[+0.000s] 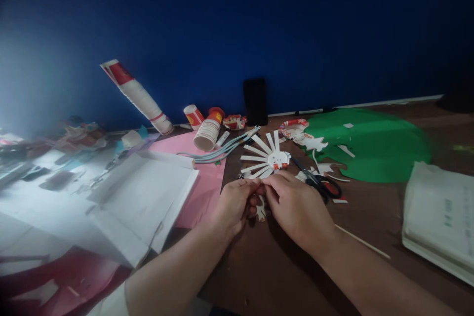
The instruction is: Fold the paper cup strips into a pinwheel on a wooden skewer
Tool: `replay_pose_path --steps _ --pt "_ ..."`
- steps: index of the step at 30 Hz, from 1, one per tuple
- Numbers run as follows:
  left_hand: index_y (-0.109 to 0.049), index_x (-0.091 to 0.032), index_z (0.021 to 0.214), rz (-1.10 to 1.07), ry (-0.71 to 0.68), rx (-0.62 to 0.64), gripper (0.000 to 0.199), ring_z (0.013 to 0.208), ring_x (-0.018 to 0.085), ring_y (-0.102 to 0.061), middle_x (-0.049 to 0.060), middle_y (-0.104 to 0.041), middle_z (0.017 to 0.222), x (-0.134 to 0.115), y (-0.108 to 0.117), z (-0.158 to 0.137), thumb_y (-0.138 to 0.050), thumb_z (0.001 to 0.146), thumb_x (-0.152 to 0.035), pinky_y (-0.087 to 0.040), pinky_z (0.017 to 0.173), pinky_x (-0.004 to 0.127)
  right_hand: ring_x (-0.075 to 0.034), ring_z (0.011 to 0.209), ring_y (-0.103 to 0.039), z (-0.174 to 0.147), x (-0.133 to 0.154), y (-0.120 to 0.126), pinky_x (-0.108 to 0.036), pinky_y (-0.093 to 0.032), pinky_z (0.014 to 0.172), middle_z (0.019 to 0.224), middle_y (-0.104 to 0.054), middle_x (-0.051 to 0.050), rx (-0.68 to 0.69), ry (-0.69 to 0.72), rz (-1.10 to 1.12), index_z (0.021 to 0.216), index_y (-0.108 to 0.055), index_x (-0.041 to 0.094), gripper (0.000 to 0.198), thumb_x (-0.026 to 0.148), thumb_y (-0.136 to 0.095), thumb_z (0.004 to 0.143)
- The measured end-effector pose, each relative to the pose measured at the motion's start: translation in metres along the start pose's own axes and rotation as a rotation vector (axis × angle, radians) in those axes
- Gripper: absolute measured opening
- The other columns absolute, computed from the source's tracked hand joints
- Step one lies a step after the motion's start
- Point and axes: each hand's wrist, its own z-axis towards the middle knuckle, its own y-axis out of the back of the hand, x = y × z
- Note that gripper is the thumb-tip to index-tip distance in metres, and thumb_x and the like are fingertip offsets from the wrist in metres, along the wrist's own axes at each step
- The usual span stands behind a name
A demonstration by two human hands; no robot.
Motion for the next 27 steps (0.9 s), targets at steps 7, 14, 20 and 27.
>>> replay_pose_path --steps 7,14,20,27 --pt "-0.069 -0.020 0.082 1.005 -0.650 -0.055 0.016 0.082 0.020 -0.064 0.006 -0.069 0.085 -0.012 0.022 0.001 -0.058 0.092 -0.024 -0.049 0.072 0.029 -0.021 0.078 -0.068 0.006 -0.008 0.006 -0.031 -0.047 0.066 0.089 -0.073 -0.007 0.032 -0.070 -0.010 0.089 -0.071 0.023 0.022 0.032 -0.052 0.093" --pt "-0.065 -0.019 0.109 1.299 -1.032 0.017 0.017 0.104 0.023 -0.059 0.008 -0.065 0.108 -0.002 0.022 0.011 -0.053 0.097 -0.020 -0.048 0.092 0.035 -0.022 0.074 -0.067 0.007 -0.011 0.007 -0.032 -0.045 0.063 0.083 -0.072 -0.007 0.078 -0.123 -0.052 0.084 -0.070 0.022 0.022 0.034 -0.053 0.092" --pt "-0.065 -0.017 0.095 1.431 -1.153 0.101 0.018 0.096 0.022 -0.057 0.008 -0.064 0.099 -0.004 0.027 0.019 -0.049 0.100 -0.022 -0.047 0.087 0.034 -0.024 0.080 -0.069 0.008 -0.007 0.009 -0.034 -0.046 0.068 0.088 -0.072 -0.007 0.187 -0.178 -0.055 0.087 -0.070 0.022 0.022 0.036 -0.054 0.091" --pt "-0.064 -0.016 0.091 1.544 -1.195 0.160 0.024 0.090 0.022 -0.056 0.009 -0.065 0.096 -0.010 0.028 0.021 -0.043 0.101 -0.020 -0.047 0.084 0.035 -0.021 0.074 -0.068 0.010 -0.009 0.009 -0.031 -0.044 0.064 0.082 -0.073 -0.006 0.195 -0.145 -0.033 0.082 -0.068 0.022 0.023 0.038 -0.054 0.092"
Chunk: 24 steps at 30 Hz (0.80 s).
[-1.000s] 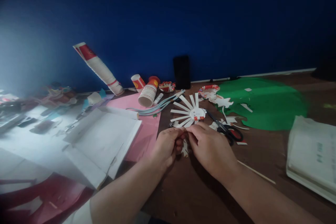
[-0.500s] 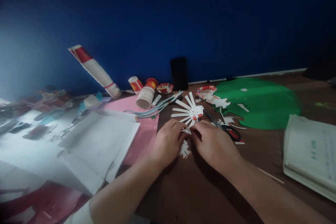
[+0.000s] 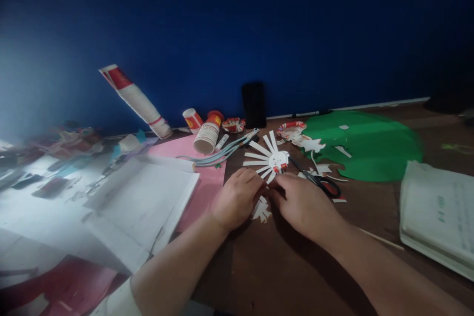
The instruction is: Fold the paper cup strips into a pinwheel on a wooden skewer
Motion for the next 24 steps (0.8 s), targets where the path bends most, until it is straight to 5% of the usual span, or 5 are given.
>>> replay_pose_path --steps 18,24 --pt "-0.065 -0.013 0.098 0.094 -0.062 0.204 0.016 0.095 0.024 -0.058 0.010 -0.065 0.100 -0.0015 0.0078 -0.0024 -0.049 0.095 -0.014 -0.049 0.085 0.037 -0.021 0.073 -0.067 -0.0048 -0.0003 -0.0009 -0.031 -0.038 0.060 0.085 -0.073 -0.006 0.084 0.080 -0.199 0.075 -0.061 0.022 0.020 0.026 -0.051 0.092" --pt "-0.065 -0.013 0.094 0.063 -0.060 0.152 0.017 0.094 0.023 -0.059 0.010 -0.065 0.098 -0.0017 0.0031 -0.0039 -0.047 0.097 -0.013 -0.049 0.086 0.036 -0.019 0.071 -0.066 -0.0064 -0.0004 -0.0008 -0.029 -0.032 0.057 0.083 -0.072 -0.004 0.062 0.100 -0.272 0.075 -0.055 0.023 0.017 0.020 -0.051 0.091"
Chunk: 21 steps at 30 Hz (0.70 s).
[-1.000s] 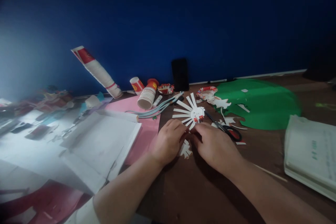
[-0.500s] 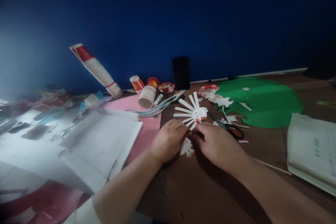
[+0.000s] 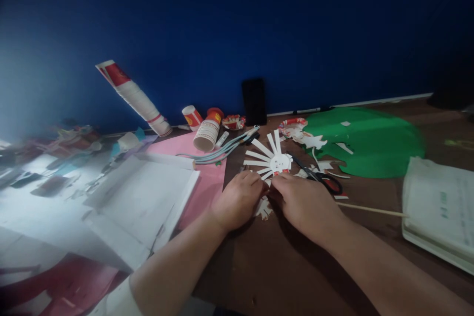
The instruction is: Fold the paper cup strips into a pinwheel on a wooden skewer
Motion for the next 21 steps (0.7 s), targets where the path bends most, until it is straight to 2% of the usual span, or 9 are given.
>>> replay_pose_path --steps 5,11,21 --pt "-0.065 -0.014 0.089 -0.113 -0.025 -0.106 0.024 0.089 0.022 -0.059 0.009 -0.066 0.093 0.005 -0.005 -0.001 -0.045 0.100 -0.018 -0.049 0.084 0.035 -0.019 0.072 -0.066 0.001 0.002 0.004 -0.030 -0.031 0.059 0.085 -0.071 -0.003 0.026 -0.012 -0.039 0.078 -0.056 0.022 0.016 0.022 -0.050 0.093" --pt "-0.066 -0.015 0.091 -0.191 -0.042 -0.185 0.020 0.091 0.022 -0.060 0.007 -0.067 0.092 0.006 -0.005 -0.003 -0.049 0.099 -0.019 -0.049 0.084 0.034 -0.019 0.074 -0.067 0.000 0.004 0.009 -0.030 -0.032 0.060 0.088 -0.073 -0.004 0.060 -0.031 -0.049 0.079 -0.058 0.022 0.014 0.018 -0.051 0.090" --pt "-0.064 -0.015 0.089 -0.136 -0.005 -0.126 0.018 0.093 0.023 -0.059 0.008 -0.066 0.095 0.002 0.001 -0.001 -0.055 0.099 -0.026 -0.048 0.085 0.036 -0.020 0.074 -0.067 0.000 0.007 0.011 -0.030 -0.030 0.058 0.087 -0.074 -0.003 0.061 -0.027 -0.070 0.080 -0.061 0.022 0.012 0.018 -0.052 0.089"
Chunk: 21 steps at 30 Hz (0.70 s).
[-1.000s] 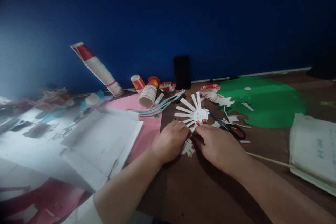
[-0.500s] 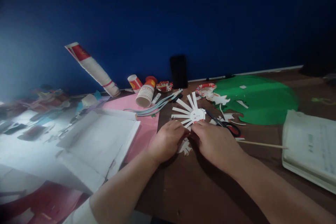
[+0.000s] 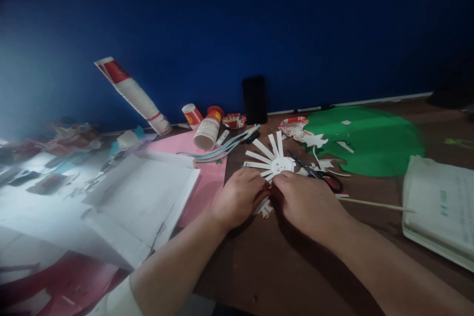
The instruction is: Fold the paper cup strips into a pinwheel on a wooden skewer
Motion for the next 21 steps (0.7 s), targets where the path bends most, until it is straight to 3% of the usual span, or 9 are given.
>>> replay_pose_path --steps 12,18,21 --pt "-0.064 -0.015 0.092 0.141 -0.040 0.128 0.016 0.095 0.024 -0.056 0.010 -0.064 0.095 -0.0088 0.0055 -0.0001 -0.048 0.098 -0.017 -0.049 0.085 0.038 -0.020 0.067 -0.065 -0.0020 -0.0054 -0.0012 -0.030 -0.034 0.058 0.080 -0.072 -0.007 -0.016 0.107 0.029 0.075 -0.058 0.022 0.012 0.014 -0.053 0.082" --pt "-0.064 -0.014 0.094 0.126 -0.029 0.114 0.016 0.096 0.025 -0.057 0.011 -0.064 0.097 -0.0097 0.0055 -0.0006 -0.048 0.097 -0.016 -0.049 0.087 0.038 -0.021 0.068 -0.065 -0.0022 -0.0038 0.0013 -0.032 -0.033 0.058 0.079 -0.071 -0.007 -0.010 0.108 0.006 0.075 -0.056 0.022 0.012 0.013 -0.052 0.083" --pt "-0.064 -0.014 0.092 0.045 0.009 0.034 0.019 0.095 0.024 -0.057 0.011 -0.065 0.098 -0.0068 0.0032 -0.0015 -0.046 0.098 -0.017 -0.049 0.088 0.039 -0.020 0.068 -0.065 -0.0023 -0.0046 0.0028 -0.031 -0.032 0.058 0.080 -0.071 -0.006 -0.029 0.111 -0.004 0.077 -0.056 0.022 0.014 0.014 -0.050 0.086"
